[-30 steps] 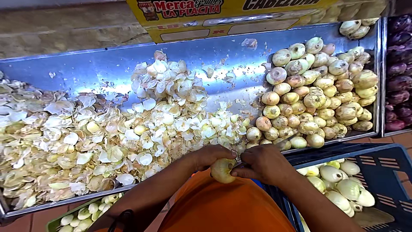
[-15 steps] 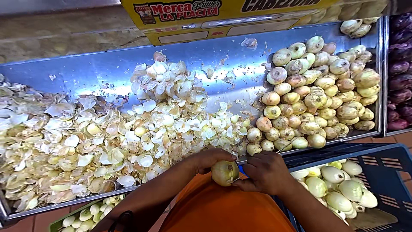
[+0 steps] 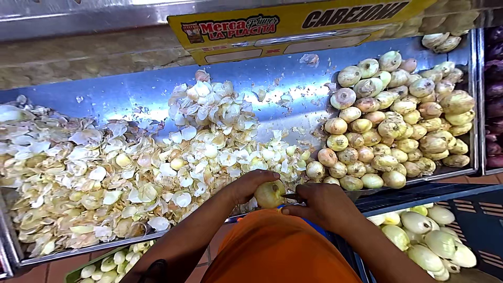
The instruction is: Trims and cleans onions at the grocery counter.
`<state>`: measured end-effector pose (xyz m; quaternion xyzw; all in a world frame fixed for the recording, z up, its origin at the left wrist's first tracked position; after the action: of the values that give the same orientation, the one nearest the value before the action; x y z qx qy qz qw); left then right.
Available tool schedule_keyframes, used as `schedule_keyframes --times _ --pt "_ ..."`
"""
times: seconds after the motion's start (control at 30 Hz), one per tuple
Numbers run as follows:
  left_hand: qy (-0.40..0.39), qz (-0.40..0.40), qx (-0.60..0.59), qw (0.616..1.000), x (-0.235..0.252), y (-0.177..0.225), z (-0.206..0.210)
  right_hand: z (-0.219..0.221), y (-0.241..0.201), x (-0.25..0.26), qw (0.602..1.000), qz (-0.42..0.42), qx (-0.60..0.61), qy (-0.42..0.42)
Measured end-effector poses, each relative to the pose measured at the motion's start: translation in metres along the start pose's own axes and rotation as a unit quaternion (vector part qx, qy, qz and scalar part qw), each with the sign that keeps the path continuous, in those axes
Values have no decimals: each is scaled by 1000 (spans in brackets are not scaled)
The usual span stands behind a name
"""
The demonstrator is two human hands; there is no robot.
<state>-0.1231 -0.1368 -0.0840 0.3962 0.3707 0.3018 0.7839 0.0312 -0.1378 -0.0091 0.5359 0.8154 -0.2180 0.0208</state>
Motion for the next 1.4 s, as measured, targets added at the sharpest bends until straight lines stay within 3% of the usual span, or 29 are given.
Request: schedule_keyframes --times 0.27,0.4,0.47,0.53,0.63,0.77,0.97,1.1,1.27,1.4 --pt "34 -11 57 998 0 3 5 16 8 11 995 25 15 -93" --pt "97 12 55 994 1 7 8 7 6 15 990 -95 32 98" --pt "151 26 51 987 3 7 6 2 3 15 977 -156 11 144" --pt "217 23 -1 976 7 6 -2 5 -5 14 972 -191 -4 135" --pt "289 8 -149 946 18 12 -27 33 -15 12 981 -188 -29 43" --pt "256 5 -171 951 12 35 -41 42 11 24 998 -47 -1 -48" --pt "215 28 -51 975 -2 42 -29 -15 10 35 999 12 29 43" --pt "192 46 -42 979 1 41 -20 -19 6 47 998 62 18 -4" --pt "180 58 -43 981 1 38 -14 -12 8 50 996 75 -4 -46" --pt "198 72 -50 976 -1 34 -12 -8 9 52 1000 4 -16 -14"
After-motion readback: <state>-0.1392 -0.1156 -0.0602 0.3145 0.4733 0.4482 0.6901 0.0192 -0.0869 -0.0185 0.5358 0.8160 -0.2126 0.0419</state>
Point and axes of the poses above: each hand's wrist, its own x-axis towards the middle knuckle, its own z-axis out of the palm, y = z × x, the point moved 8 cm from there along x, towards the middle knuckle, and after that the axes turned 11 degrees about z, right-handed, at the moved point
